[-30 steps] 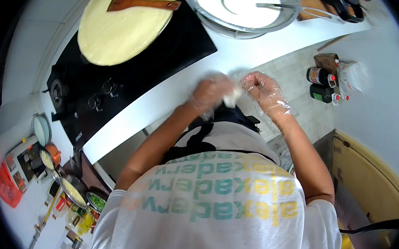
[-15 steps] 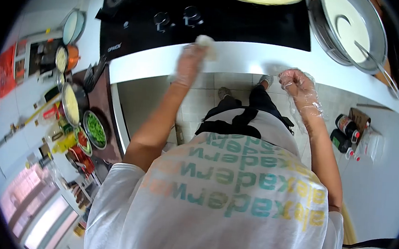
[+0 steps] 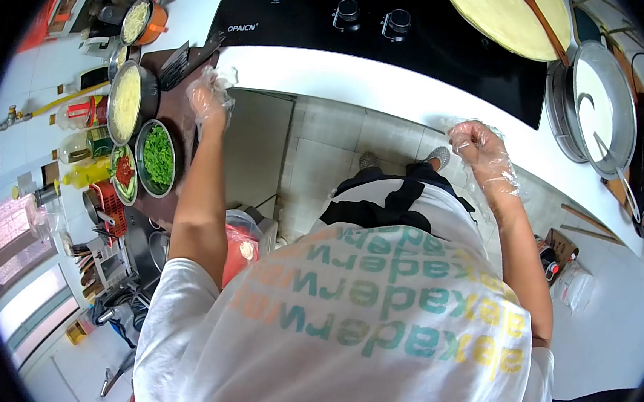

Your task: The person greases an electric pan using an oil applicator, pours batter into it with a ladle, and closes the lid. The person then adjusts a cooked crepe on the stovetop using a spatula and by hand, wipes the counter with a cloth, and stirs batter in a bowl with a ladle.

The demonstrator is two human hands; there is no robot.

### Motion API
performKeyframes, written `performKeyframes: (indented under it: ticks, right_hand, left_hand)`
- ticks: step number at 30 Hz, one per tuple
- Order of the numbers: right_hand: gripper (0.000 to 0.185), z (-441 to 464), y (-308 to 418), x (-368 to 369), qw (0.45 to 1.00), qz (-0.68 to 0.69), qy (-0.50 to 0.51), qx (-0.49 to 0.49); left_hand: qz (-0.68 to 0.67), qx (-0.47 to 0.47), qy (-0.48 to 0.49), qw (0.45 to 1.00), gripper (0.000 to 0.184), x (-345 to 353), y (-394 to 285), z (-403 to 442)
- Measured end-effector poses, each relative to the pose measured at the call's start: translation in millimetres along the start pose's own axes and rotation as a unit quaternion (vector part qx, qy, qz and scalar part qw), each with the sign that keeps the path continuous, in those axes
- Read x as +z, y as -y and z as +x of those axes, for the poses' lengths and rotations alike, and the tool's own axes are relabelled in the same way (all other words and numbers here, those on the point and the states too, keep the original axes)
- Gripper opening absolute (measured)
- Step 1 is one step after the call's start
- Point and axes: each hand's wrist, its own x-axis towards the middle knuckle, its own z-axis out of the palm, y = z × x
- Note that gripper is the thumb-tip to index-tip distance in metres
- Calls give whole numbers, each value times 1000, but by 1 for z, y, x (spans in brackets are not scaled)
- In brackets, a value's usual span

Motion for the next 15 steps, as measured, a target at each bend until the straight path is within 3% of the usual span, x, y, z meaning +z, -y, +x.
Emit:
performKeyframes:
  ticks: [2,3,4,5,6,7,8,9,10,11,14,15]
  right_hand:
    - [20,-2,8,3,1000,-29,-2,-3]
    - [20,-2,10,4,998,-59,2,-8]
    - [21,-1,8,2,996,-89,-2,-13]
    - [21,0,5,-3,993,-120,-16,-16]
    - [22,0,-9,-10,991,-116,-13,-70]
    - [23,-2,-19,-14,987,-121,-8,-104]
    - [22,-9,-28,-13,967,-156,-70,-189]
    - [19,4,-54,-16,958,-193,-66,-202]
    - [18,-2,-47,-18,972,-124,-61,-191]
    - [21,-8,-33,-18,986,-130,-55,-94]
    - [16,-8,-30,-16,996,-6,-63,-57]
    - [13,-6,-31,-15,997,9,-67,-48]
  left_hand:
    - [41,13,29,999,13,2,67,28]
    - [152,73,25,985,20,7,72,26]
    - [340,168,21,925,28,4,82,22]
    - [508,245,13,826,38,1,98,17]
    - [596,323,-23,734,47,-6,122,17]
    - [720,160,124,664,39,-4,39,-11]
    - [669,166,107,717,32,-9,60,-8]
    - [562,222,54,795,25,-11,84,-3]
    - [453,277,18,847,20,-7,90,5]
    - [373,324,-9,870,16,-5,82,8]
    - [312,309,20,898,19,8,29,10]
    - [71,69,74,992,25,20,67,28]
